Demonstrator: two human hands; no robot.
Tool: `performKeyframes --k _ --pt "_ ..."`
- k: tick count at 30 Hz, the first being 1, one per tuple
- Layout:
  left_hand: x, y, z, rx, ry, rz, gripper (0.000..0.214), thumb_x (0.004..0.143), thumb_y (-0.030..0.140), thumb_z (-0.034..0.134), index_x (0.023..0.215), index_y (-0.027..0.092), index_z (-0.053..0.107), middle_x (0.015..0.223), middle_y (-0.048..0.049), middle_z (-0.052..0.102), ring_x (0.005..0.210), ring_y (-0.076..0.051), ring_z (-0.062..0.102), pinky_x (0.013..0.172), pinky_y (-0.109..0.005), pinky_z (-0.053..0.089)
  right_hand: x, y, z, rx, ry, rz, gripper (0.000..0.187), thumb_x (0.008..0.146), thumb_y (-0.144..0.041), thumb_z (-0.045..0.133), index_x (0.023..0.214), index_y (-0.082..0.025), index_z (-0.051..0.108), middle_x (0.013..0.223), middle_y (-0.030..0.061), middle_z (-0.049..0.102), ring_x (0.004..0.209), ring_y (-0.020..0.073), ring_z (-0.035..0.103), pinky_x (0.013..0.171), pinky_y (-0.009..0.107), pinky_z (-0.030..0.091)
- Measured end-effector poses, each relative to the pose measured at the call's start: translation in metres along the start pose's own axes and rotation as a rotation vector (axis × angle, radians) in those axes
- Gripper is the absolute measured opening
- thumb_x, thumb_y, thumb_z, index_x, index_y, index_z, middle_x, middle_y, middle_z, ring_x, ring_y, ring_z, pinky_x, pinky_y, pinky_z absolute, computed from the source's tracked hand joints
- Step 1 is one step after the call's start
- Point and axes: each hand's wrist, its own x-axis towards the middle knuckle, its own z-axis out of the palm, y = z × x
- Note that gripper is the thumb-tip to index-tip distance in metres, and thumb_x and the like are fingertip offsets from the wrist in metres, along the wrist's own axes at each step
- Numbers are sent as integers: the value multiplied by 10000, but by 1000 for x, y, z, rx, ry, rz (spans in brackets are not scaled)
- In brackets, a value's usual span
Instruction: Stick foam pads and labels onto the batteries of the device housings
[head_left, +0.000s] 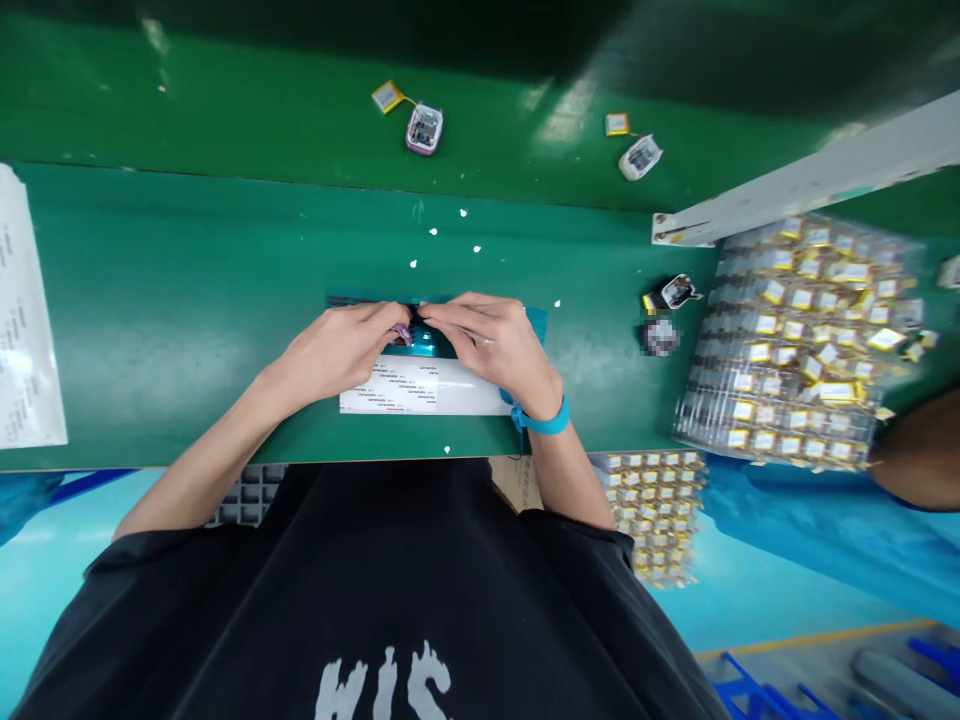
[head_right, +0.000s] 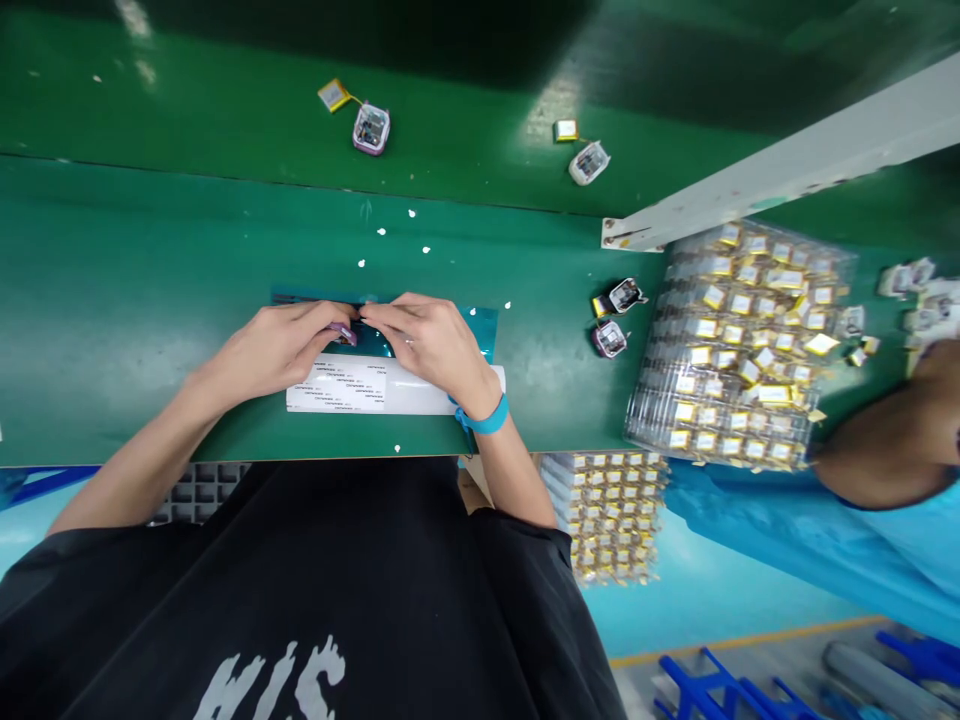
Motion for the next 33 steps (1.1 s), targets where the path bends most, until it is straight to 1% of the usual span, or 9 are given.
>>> performKeyframes --k 7,10,12,15,18,20,23,28,33 --pt "-2 3 -7 -13 35 142 274 1062 226 440 1120 169 702 1190 -122 776 1044 -271 733 935 -424 559 13 -14 -14 59 187 -64 280 1044 -236 595 1243 -357 751 1205 -42 797 1078 195 770 923 415 658" --pt "-7 11 -20 -253 95 253 197 1049 222 532 1071 214 728 1158 -61 798 1037 -237 734 954 -400 548 15 -17 -10 40 282 -62 276 1042 -248 599 1245 -356 751 1220 -43 793 1111 212 767 958 450 657" --pt "-8 13 -27 -564 254 164 160 1045 230 568 1112 225 712 1088 -45 802 925 -197 748 848 -344 576 16 -17 -5 29 333 -65 249 1039 -278 607 1218 -352 764 1204 -50 797 1124 227 769 959 467 662" --pt "-4 8 -30 -985 494 -134 113 1000 248 631 1075 195 698 943 -51 793 648 -138 676 618 -274 544 14 -19 1 42 356 -53 221 1038 -307 612 1173 -349 782 1186 -50 802 1154 249 764 964 484 669" --pt "4 1 -24 -1200 451 -372 86 931 203 654 936 150 722 864 -81 782 572 -112 606 563 -250 508 10 -26 3 68 303 -89 228 1022 -276 645 1193 -347 778 1267 -33 770 1160 246 762 980 465 674" --pt "7 1 -19 -1241 438 -441 80 896 181 663 873 148 732 834 -73 763 589 -111 607 559 -241 512 8 -31 4 76 246 -141 257 1005 -241 674 1214 -356 770 1316 -35 742 1153 227 765 979 431 681" --pt "10 4 -12 -1202 532 -475 77 854 183 699 781 165 712 722 -22 705 594 -110 628 559 -227 536 5 -35 4 51 144 -158 277 991 -218 700 1210 -373 768 1341 -52 723 1147 208 764 993 409 682" --pt "10 5 -7 -1242 657 -564 65 807 192 733 774 169 682 748 2 725 669 -117 724 721 -247 634 7 -33 6 1 23 -137 251 1005 -235 682 1184 -381 778 1326 -66 733 1165 203 753 1026 401 669" --pt "9 7 -14 -1193 662 -473 156 723 185 801 667 181 655 598 46 614 422 -49 507 379 -170 407 7 -35 6 -222 111 -313 231 1005 -232 689 1175 -359 781 1301 -68 740 1084 172 778 929 318 694"
